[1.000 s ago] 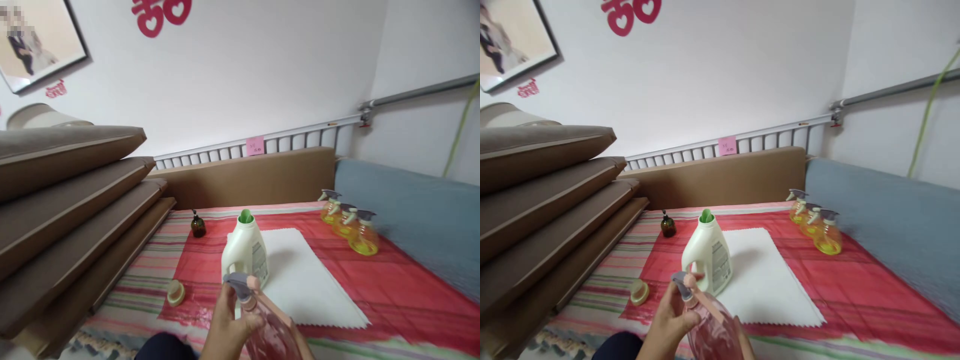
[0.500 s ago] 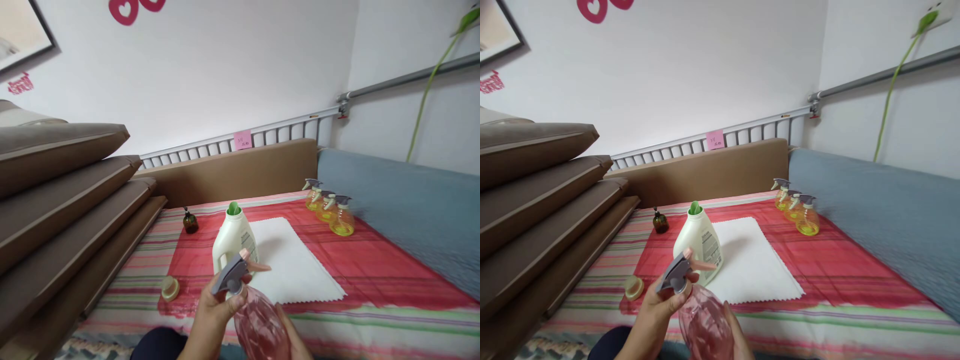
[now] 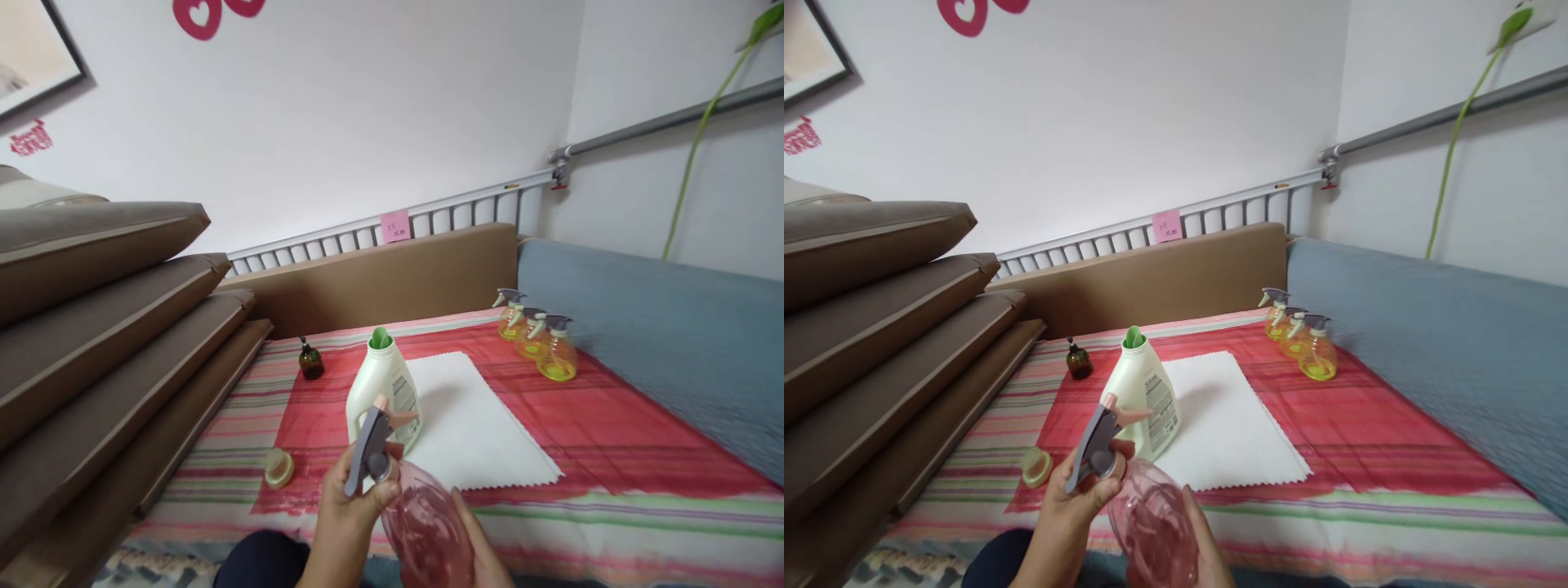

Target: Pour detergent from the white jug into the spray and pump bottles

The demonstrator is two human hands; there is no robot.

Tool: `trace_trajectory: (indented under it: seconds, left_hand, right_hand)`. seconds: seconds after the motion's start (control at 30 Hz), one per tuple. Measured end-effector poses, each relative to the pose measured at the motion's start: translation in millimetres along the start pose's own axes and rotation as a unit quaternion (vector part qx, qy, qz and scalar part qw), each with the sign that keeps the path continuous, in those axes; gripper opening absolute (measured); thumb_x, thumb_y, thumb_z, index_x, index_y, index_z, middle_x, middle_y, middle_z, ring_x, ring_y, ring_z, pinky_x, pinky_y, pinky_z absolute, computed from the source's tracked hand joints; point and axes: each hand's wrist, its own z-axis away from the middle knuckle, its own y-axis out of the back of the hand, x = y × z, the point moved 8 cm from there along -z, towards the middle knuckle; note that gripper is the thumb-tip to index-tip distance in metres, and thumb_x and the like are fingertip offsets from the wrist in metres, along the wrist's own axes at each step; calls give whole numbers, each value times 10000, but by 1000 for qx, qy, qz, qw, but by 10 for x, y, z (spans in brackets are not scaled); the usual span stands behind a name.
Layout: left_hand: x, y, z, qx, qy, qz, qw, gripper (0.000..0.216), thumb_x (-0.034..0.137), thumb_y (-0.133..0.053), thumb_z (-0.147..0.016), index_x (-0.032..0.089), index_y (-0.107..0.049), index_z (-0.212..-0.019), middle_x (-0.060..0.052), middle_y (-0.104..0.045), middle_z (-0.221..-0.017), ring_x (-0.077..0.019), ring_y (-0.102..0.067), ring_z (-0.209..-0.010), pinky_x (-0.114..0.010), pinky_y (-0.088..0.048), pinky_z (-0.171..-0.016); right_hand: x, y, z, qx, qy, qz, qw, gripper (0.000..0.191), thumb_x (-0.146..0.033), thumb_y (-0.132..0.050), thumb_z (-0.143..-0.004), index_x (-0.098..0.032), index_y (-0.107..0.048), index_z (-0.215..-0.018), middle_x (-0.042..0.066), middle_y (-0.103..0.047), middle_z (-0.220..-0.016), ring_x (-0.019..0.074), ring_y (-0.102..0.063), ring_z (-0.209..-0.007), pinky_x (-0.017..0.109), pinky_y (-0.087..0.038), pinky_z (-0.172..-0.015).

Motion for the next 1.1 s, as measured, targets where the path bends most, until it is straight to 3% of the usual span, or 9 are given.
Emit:
trace_trajectory:
  seconds: [0.13,0.3,0.37,0.43,0.5,0.63,0.83,1.0,1.1]
  left_hand:
    - [-8,58,42,35,10,-17,999,286,318,-776,-614,168,-690,-843,-54,-666,-836,-209,-566,-842,-280,-431,-777]
    - [109,-22,48,-81,30,-59,994,261,375,-694,-716,178,-698,-886,-62,-648,-837,-193,-541,-808,-275,-421,-770]
    - [148,-44,53,-91,21,-58,994,246,376,-692,-719,175,-697,-861,-62,-646,-840,-178,-534,-770,-258,-422,-725]
    - [153,-30,51,-55,7,-48,997,241,368,-707,-705,174,-691,-847,-55,-646,-829,-167,-532,-743,-247,-423,-698]
    - [114,44,48,30,0,-38,999,247,343,-747,-660,174,-685,-831,-39,-641,-792,-163,-537,-732,-242,-430,-687]
    - [-1,152,46,150,-5,-7,989,300,298,-821,-543,166,-679,-772,-21,-645,-740,-172,-563,-745,-244,-444,-687]
    - [47,183,-3,132,12,108,985,302,313,-786,-618,165,-688,-862,-41,-675,-861,-179,-608,-858,-282,-460,-801]
    - [403,255,32,144,-85,232,958,141,209,-754,-646,217,-672,-761,-4,-656,-923,-155,-620,-885,-345,-496,-869]
    - [358,150,33,122,-24,236,964,152,173,-762,-614,210,-671,-730,13,-638,-824,-124,-614,-782,-302,-517,-810]
  right_hand:
    - [11,-15,8,-2,-1,-7,1000,404,-467,-601,-805,-89,-680,-922,128,-734,-841,224,-674,-715,307,-508,-581]
    - [99,-46,6,8,-36,27,999,449,-512,-561,-816,-82,-676,-876,109,-724,-712,207,-656,-586,301,-508,-517]
    - [83,-89,16,-5,-20,35,999,440,-508,-566,-814,-91,-671,-905,100,-723,-719,187,-644,-556,283,-499,-501]
    - [52,-113,29,-14,4,28,1000,410,-475,-598,-803,-101,-661,-959,105,-728,-794,186,-656,-618,282,-503,-539]
    - [-14,-96,36,-11,48,20,999,402,-433,-669,-757,-121,-651,-1010,108,-725,-902,210,-670,-765,313,-521,-644]
    - [-135,-18,34,4,135,14,991,560,-456,-752,-652,-146,-625,-1100,119,-682,-1080,260,-602,-1041,369,-488,-853]
    - [-56,52,15,23,54,18,998,445,-441,-690,-727,-128,-653,-1042,125,-710,-996,287,-630,-987,378,-521,-768]
    - [-2,23,8,-11,-4,-1,1000,383,-417,-650,-775,-103,-668,-994,127,-725,-921,255,-671,-825,338,-519,-639]
    - [32,81,-79,-14,-17,2,1000,422,-443,-675,-739,-110,-673,-998,116,-732,-888,231,-673,-721,312,-509,-565]
